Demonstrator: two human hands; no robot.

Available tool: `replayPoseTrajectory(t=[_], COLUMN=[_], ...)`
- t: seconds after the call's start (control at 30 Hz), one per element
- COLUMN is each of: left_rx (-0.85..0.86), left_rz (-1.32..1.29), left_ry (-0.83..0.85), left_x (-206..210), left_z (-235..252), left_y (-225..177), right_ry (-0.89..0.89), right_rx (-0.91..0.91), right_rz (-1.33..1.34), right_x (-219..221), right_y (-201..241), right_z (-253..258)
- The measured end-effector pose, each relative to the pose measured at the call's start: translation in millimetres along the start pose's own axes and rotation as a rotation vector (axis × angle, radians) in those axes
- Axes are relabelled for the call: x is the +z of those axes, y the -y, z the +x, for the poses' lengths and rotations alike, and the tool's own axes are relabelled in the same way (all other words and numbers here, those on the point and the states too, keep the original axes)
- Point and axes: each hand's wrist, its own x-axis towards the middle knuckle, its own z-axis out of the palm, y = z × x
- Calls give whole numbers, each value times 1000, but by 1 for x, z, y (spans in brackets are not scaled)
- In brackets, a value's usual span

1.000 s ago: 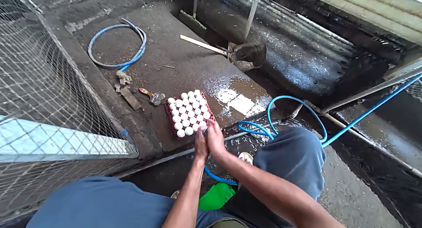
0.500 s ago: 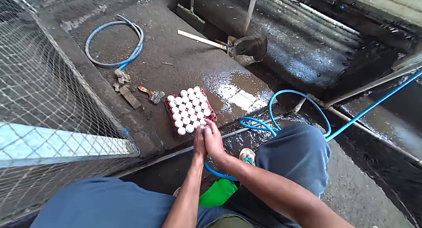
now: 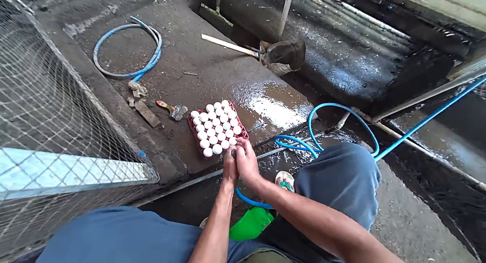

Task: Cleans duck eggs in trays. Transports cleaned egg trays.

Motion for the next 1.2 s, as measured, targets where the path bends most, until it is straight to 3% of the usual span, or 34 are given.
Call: replayPoseTrajectory(t=[0.07, 0.2, 0.3, 0.43, 0.47, 0.57, 0.67, 0.73, 0.83, 0.9, 0.97, 1.07, 1.1, 1.2], left_rx=[-56, -111, -53, -23, -4, 57, 155, 152, 162, 134, 110, 133, 142, 134], left_rz=[-26, -139, -142, -201, -164, 55, 152, 139, 68, -19, -84, -33, 26, 177], left_ry=[36, 167, 154, 73, 29, -44, -95, -37, 41, 68, 85, 51, 33, -33], left_x=[-4, -7, -16, -9, -4, 0, -2, -8, -10, -16, -19, -13, -11, -4], left_z=[-2, -1, 9, 5, 4, 3, 4, 3, 8, 12, 13, 5, 1, 0], left_y=[1, 4, 3, -2, -1, 7, 4, 8, 16, 17, 17, 12, 9, 9], right_ry=[9, 71, 80, 79, 66, -10, 52, 39, 60, 52, 17, 69, 61, 3], right_rx=[-11, 417, 340, -107, -125, 91, 2, 19, 353, 417, 296, -109, -149, 72], right_rz=[22, 344, 368, -60, -75, 49, -18, 11, 241, 321, 186, -112, -125, -20], right_x=[-2, -10, -6, -4, -3, -2, 2, 0, -4, -3, 2, 2, 2, -1], right_y=[-7, 1, 9, 10, 11, 12, 14, 9, 7, 6, 5, 1, 2, 4], right_z=[5, 39, 34, 9, 9, 23, 1, 6, 35, 36, 25, 7, 7, 18])
